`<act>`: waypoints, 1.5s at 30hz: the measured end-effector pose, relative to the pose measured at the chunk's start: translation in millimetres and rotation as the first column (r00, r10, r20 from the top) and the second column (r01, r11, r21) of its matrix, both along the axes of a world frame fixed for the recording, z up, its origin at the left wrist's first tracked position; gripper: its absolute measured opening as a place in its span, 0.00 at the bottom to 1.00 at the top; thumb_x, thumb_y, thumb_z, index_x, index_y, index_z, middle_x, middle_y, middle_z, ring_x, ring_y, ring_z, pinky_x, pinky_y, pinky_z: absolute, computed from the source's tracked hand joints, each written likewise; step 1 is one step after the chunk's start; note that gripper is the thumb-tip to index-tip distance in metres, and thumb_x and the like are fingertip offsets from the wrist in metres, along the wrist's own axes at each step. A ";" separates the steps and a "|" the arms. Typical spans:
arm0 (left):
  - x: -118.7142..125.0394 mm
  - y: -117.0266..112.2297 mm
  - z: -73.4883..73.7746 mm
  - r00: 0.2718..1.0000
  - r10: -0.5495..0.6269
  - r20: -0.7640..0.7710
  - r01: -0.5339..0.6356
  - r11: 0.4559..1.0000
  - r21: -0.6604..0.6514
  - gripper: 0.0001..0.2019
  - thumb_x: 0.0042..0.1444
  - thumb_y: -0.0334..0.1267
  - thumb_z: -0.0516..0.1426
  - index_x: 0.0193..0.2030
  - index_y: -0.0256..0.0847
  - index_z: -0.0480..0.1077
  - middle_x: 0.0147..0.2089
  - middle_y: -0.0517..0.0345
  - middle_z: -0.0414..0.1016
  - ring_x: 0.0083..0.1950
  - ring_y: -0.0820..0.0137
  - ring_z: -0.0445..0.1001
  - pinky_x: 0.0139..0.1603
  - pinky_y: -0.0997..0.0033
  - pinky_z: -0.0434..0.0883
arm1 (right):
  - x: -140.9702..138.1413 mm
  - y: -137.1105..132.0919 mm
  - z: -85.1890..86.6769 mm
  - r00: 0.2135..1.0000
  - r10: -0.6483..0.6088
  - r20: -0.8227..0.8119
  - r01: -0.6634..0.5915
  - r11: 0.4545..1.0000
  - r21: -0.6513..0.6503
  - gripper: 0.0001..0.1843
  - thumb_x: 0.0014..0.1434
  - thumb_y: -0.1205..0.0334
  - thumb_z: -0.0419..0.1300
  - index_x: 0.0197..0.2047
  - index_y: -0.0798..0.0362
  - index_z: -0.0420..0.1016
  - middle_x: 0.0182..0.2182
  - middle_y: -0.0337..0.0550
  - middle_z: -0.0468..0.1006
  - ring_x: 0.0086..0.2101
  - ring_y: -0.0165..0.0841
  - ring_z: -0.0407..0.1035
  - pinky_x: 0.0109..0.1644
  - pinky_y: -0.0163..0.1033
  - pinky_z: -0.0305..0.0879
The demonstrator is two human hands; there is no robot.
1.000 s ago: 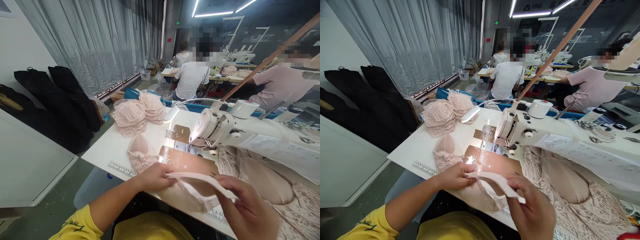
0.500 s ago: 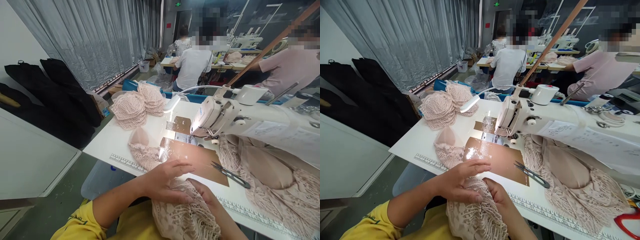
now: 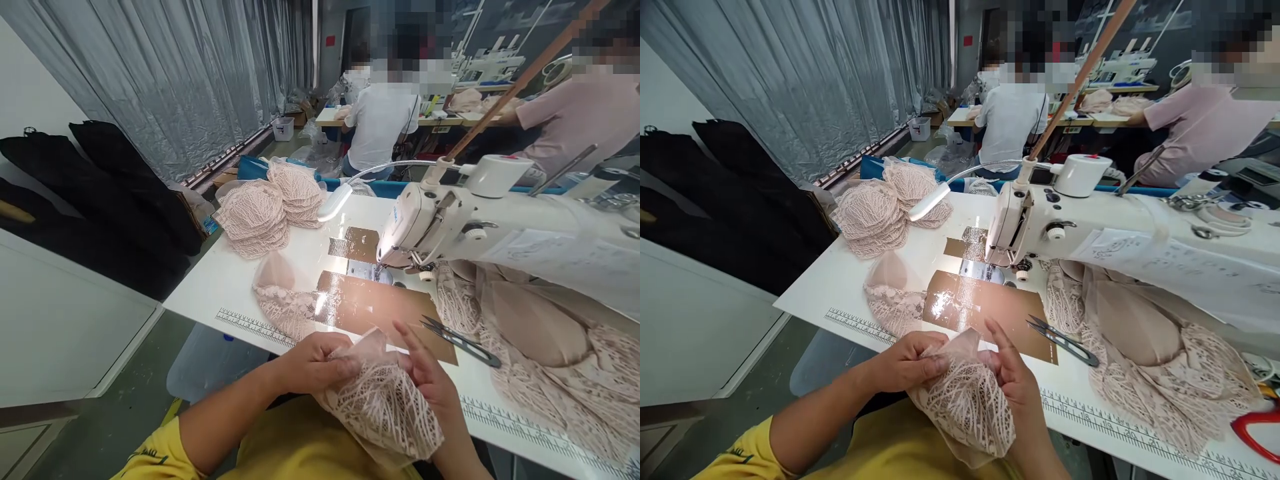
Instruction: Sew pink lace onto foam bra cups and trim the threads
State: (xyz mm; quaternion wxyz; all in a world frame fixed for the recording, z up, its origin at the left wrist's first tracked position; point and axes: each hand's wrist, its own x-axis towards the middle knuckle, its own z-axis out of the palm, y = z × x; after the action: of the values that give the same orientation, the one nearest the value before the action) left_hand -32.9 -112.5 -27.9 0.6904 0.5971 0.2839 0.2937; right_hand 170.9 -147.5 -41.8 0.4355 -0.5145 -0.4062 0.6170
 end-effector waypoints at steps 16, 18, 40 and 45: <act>8.7 0.7 -7.4 0.984 0.165 -0.061 -0.169 0.982 -0.081 0.28 0.60 0.59 0.49 0.20 0.36 0.58 0.21 0.63 0.56 0.23 0.77 0.54 0.24 0.75 0.53 | -3.5 -2.8 14.0 0.994 0.002 -0.110 0.002 1.000 0.029 0.16 0.48 0.49 0.67 0.34 0.52 0.82 0.26 0.43 0.79 0.26 0.37 0.70 0.30 0.38 0.67; 6.8 1.3 -8.2 0.939 0.329 0.104 -0.284 0.909 -0.306 0.27 0.57 0.60 0.52 0.23 0.35 0.63 0.22 0.62 0.61 0.24 0.76 0.60 0.28 0.75 0.60 | 2.2 -2.5 9.9 0.971 -0.147 -0.188 0.145 0.989 -0.025 0.16 0.45 0.48 0.68 0.32 0.51 0.83 0.26 0.45 0.80 0.26 0.38 0.72 0.30 0.40 0.68; -25.6 5.2 14.5 0.990 0.076 0.120 -0.067 0.995 -0.079 0.05 0.49 0.34 0.60 0.26 0.35 0.73 0.28 0.54 0.74 0.29 0.72 0.71 0.33 0.73 0.68 | 8.6 17.6 15.9 0.977 -0.144 -0.155 0.142 0.990 -0.026 0.10 0.42 0.55 0.71 0.28 0.50 0.79 0.23 0.38 0.77 0.25 0.32 0.70 0.29 0.35 0.68; -16.6 26.2 29.8 0.986 0.072 -0.149 -0.027 0.958 0.284 0.39 0.40 0.36 0.68 0.61 0.42 0.62 0.59 0.48 0.66 0.58 0.59 0.65 0.59 0.61 0.62 | -8.5 14.1 29.7 0.978 0.200 0.053 -0.206 0.967 0.152 0.10 0.49 0.53 0.66 0.28 0.52 0.78 0.25 0.40 0.76 0.27 0.32 0.68 0.31 0.34 0.65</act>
State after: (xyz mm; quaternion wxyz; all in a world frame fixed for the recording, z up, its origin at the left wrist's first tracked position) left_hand -49.5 -86.3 1.9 0.5661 0.7033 0.3081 0.3000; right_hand 162.5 -133.4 -12.2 0.4014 -0.4458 -0.5118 0.6150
